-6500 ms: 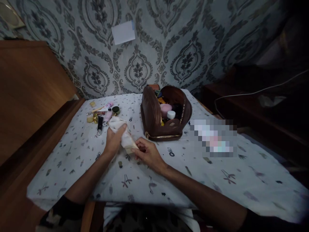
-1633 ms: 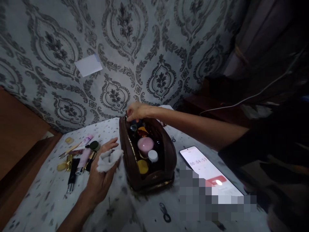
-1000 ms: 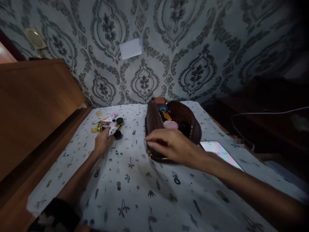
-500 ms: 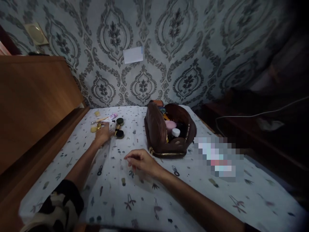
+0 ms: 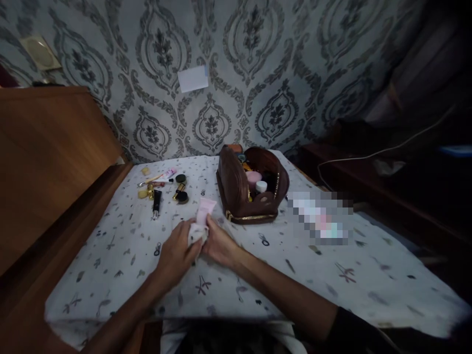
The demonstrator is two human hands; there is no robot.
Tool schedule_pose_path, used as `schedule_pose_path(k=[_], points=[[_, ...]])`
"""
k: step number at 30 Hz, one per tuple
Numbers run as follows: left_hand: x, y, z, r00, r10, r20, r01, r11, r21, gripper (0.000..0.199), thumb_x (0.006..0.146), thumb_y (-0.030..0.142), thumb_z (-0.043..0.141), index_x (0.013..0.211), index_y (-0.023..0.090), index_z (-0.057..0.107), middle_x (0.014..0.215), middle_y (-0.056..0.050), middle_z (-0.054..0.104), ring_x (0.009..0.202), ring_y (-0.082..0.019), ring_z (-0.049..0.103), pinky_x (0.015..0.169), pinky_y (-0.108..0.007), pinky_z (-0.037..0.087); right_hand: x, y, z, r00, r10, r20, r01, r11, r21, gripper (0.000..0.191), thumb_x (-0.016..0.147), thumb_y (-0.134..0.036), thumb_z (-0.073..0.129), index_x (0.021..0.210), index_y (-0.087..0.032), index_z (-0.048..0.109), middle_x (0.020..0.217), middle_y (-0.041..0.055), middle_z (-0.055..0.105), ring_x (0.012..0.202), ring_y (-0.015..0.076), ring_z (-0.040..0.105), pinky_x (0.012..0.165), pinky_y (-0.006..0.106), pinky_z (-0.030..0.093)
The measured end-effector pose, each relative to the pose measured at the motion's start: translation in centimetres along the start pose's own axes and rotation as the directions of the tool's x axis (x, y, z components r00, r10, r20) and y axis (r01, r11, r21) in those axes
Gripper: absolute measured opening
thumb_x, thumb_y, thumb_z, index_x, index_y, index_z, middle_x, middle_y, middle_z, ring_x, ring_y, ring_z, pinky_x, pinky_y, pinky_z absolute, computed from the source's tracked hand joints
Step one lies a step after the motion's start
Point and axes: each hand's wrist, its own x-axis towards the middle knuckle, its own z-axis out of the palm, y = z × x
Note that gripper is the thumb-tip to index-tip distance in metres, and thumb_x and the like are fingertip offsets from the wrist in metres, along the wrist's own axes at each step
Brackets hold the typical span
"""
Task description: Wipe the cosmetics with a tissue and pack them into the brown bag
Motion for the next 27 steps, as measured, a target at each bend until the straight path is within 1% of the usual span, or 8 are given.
schedule_pose_path(k=[3, 5, 8, 11, 14, 19, 23, 27], points=[[0.1, 0.7, 1.3, 0.999, 0.045, 0.013, -0.047, 0.964, 0.26, 0.043, 0.089, 0.03, 0.053, 0.129, 0.015, 0.051, 0.114, -0.014, 0.06, 0.112, -0.032, 0.058, 0.085, -0.045, 0.055, -0.4, 0.3, -0.1, 0.998, 0.044, 0.038, -0.044, 0.999, -0.007, 0.065, 0.097, -0.067, 0.025, 0.122, -0.02, 0.062, 0.103, 0.0083, 0.073, 0.086, 0.0204, 0.069, 0.079, 0.035, 0.055], [1.4, 0.3, 1.3, 0.997, 0.078, -0.01, -0.073, 0.965, 0.254, 0.049, 0.086, 0.027, 0.056, 0.134, 0.017, 0.047, 0.12, -0.014, 0.057, 0.116, -0.031, 0.055, 0.087, -0.045, 0.054, -0.6, 0.7, -0.1, 0.993, 0.044, 0.111, -0.037, 0.998, -0.057, 0.067, 0.094, -0.072, 0.027, 0.123, -0.022, 0.061, 0.101, 0.0068, 0.073, 0.084, 0.0199, 0.069, 0.077, 0.034, 0.054], [4.2, -0.6, 0.4, 0.995, 0.068, -0.078, -0.062, 0.994, 0.085, 0.053, 0.086, 0.03, 0.056, 0.137, 0.018, 0.045, 0.125, -0.013, 0.058, 0.118, -0.03, 0.055, 0.093, -0.044, 0.05, -0.7, 1.4, -0.1, 0.985, 0.003, 0.171, 0.026, 0.986, -0.167, 0.072, 0.085, -0.08, 0.04, 0.121, -0.022, 0.06, 0.092, 0.0051, 0.071, 0.075, 0.0182, 0.066, 0.067, 0.031, 0.053], [6.8, -1.6, 0.0, 0.996, -0.034, -0.082, 0.015, 0.974, -0.228, 0.033, 0.087, 0.039, 0.055, 0.112, 0.017, 0.06, 0.1, -0.007, 0.067, 0.095, -0.024, 0.062, 0.085, -0.036, 0.05, -1.0, 1.6, -0.1, 0.987, -0.035, 0.159, 0.074, 0.967, -0.245, 0.07, 0.069, -0.067, 0.075, 0.119, -0.021, 0.058, 0.078, -0.0009, 0.066, 0.061, 0.0127, 0.06, 0.055, 0.023, 0.048], [8.2, -2.6, 0.7, 0.988, -0.157, 0.004, 0.133, 0.823, -0.553, 0.031, 0.082, 0.046, 0.06, 0.083, 0.015, 0.062, 0.073, 0.0, 0.061, 0.068, -0.016, 0.057, 0.065, -0.026, 0.046, -1.5, 1.1, -0.3, 0.991, -0.021, 0.133, 0.056, 0.964, -0.261, 0.067, 0.061, -0.042, 0.09, 0.114, -0.02, 0.057, 0.07, -0.0058, 0.061, 0.053, 0.008, 0.054, 0.048, 0.018, 0.043], [8.0, -3.7, 2.5, 0.924, -0.362, 0.12, 0.321, 0.568, -0.758, 0.046, 0.078, 0.06, 0.063, 0.08, 0.015, 0.061, 0.058, 0.005, 0.052, 0.049, -0.01, 0.045, 0.048, -0.022, 0.037, -1.2, 0.5, -0.8, 0.994, 0.011, 0.108, 0.008, 0.985, -0.17, 0.058, 0.066, -0.051, 0.085, 0.105, -0.019, 0.055, 0.07, -0.0028, 0.064, 0.052, 0.0093, 0.057, 0.047, 0.02, 0.045], [7.1, -4.1, 3.4, 0.988, -0.153, 0.031, 0.137, 0.749, -0.649, 0.046, 0.091, 0.056, 0.052, 0.11, 0.015, 0.064, 0.096, -0.006, 0.069, 0.085, -0.018, 0.064, 0.079, -0.03, 0.052, -0.2, 0.4, -1.2, 0.999, 0.022, -0.045, -0.027, 0.993, -0.117, 0.047, 0.088, -0.063, 0.057, 0.098, -0.017, 0.056, 0.064, 0.0006, 0.065, 0.045, 0.0104, 0.056, 0.042, 0.02, 0.043], [5.8, -3.8, 4.3, 0.994, 0.105, 0.033, -0.078, 0.886, -0.458, 0.052, 0.098, 0.05, 0.042, 0.14, 0.021, 0.051, 0.145, -0.013, 0.049, 0.137, -0.026, 0.043, 0.116, -0.045, 0.032, 0.2, 0.0, -1.2, 0.969, 0.007, -0.246, -0.021, 0.998, -0.054, 0.044, 0.097, -0.058, 0.044, 0.094, -0.016, 0.059, 0.055, -0.0014, 0.061, 0.039, 0.0107, 0.054, 0.039, 0.02, 0.042]])
